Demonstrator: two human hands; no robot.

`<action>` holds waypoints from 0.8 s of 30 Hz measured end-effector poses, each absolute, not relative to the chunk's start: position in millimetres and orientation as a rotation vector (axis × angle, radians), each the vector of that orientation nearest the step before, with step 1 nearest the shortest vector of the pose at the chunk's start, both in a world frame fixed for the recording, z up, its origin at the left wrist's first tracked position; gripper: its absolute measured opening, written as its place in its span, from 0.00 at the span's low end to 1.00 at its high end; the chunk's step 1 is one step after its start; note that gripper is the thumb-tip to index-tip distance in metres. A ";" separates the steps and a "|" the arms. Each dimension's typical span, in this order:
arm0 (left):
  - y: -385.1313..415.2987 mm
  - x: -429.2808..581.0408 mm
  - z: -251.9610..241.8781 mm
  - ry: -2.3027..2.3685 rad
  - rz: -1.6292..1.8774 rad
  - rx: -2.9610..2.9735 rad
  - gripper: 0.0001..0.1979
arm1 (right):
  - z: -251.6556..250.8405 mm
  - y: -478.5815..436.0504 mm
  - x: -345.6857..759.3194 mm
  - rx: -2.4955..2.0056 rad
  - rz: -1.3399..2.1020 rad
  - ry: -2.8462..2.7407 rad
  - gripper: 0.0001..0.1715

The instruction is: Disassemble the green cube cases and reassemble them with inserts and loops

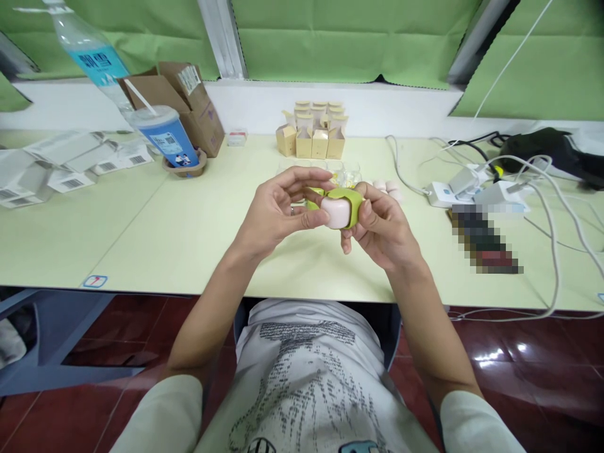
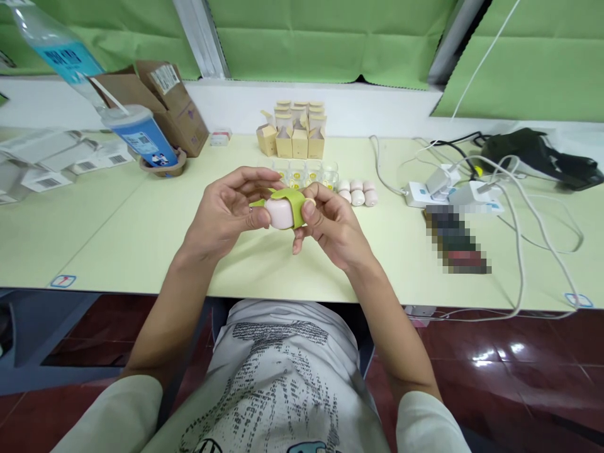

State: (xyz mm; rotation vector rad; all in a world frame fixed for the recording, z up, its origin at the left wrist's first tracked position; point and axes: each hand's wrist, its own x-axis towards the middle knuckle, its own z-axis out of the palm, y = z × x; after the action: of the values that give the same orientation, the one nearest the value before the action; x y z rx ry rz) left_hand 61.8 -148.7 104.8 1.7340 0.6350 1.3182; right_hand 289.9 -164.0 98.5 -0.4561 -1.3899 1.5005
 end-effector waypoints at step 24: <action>-153.0 50.4 126.9 0.585 1.509 1.354 0.11 | 97.0 -161.6 284.4 -0.609 1.265 -1.304 0.34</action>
State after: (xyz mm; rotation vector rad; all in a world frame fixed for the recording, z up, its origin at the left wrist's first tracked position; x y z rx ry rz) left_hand 50.4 -153.0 126.9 1.3545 0.5854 1.5085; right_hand 284.4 -161.6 97.0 -0.6092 -1.3041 1.2645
